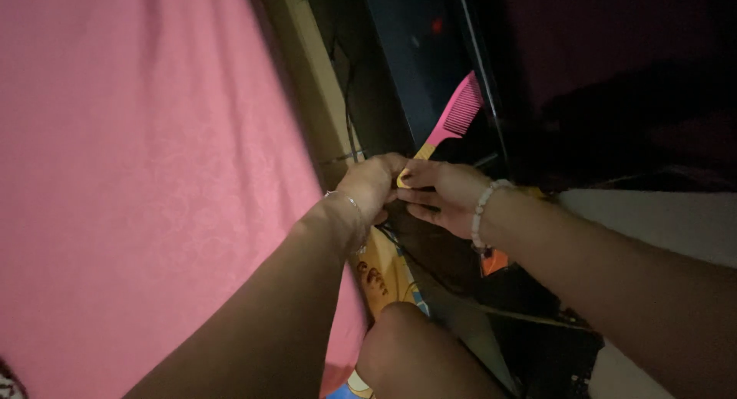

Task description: The recorder uncoils and organizes a beige extension cord and power strip in a bedroom.

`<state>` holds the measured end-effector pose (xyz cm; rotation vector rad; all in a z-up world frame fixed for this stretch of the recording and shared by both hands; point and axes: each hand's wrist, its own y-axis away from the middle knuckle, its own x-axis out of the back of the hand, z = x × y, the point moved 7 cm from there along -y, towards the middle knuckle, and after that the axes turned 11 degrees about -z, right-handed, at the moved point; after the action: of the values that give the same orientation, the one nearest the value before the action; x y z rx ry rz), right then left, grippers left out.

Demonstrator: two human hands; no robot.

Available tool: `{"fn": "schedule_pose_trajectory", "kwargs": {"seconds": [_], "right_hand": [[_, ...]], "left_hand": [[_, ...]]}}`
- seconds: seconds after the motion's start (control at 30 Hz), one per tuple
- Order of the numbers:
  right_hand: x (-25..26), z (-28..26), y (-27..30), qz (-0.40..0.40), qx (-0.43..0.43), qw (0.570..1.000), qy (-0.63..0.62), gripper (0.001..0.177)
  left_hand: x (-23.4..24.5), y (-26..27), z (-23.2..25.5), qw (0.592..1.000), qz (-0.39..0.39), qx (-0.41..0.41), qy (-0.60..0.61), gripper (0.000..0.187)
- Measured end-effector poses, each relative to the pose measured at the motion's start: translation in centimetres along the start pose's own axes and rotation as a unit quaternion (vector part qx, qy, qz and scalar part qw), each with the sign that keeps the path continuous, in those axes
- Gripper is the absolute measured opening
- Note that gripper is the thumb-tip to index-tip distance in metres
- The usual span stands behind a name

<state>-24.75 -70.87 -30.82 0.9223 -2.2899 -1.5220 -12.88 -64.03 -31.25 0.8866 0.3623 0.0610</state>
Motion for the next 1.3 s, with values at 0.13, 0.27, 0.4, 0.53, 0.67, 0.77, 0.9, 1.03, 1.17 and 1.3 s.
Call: {"fn": "schedule_pose_trajectory", "kwargs": {"seconds": [0.13,0.27,0.4,0.53,0.67,0.77,0.9,1.03,1.17,1.3], "right_hand": [[-0.6,0.3,1.5,-0.003,0.002,1.000,0.026,0.029],[-2.4,0.7,3.3,-0.003,0.022,0.998,0.057,0.028],[-6.8,0.3,6.0,-0.042,0.062,0.989,0.128,0.026],[-11.9,0.2,9.1,-0.120,0.090,0.958,0.245,0.025],[-15.7,-0.1,12.3,-0.168,0.140,0.944,0.247,0.028],[-18.9,-0.9,15.7,-0.139,0.170,0.957,0.189,0.025],[-23.7,0.6,18.6,-0.158,0.163,0.971,0.070,0.019],[-28.7,1.5,20.9,-0.190,0.197,0.961,0.032,0.018],[-31.2,2.1,20.9,-0.198,0.209,0.955,0.067,0.017],[-33.5,1.1,22.9,-0.160,0.208,0.964,0.044,0.015]], "left_hand": [[2.4,-2.9,-3.2,0.998,0.049,-0.018,0.020,0.029],[4.4,1.5,-1.7,0.990,0.092,-0.107,0.014,0.029],[5.1,8.7,-0.6,0.990,0.120,0.007,0.074,0.030],[7.0,14.0,-0.6,0.977,0.145,-0.063,0.145,0.026],[9.5,20.3,-1.3,0.932,0.204,-0.140,0.264,0.023],[11.3,25.1,-2.1,0.894,0.256,-0.187,0.316,0.018],[12.5,31.4,-2.3,0.850,0.266,-0.273,0.363,0.018],[15.6,37.8,-3.3,0.806,0.299,-0.345,0.378,0.017],[19.7,44.2,-6.5,0.701,0.356,-0.410,0.462,0.020],[20.6,49.6,-10.1,0.634,0.416,-0.426,0.493,0.026]]}}
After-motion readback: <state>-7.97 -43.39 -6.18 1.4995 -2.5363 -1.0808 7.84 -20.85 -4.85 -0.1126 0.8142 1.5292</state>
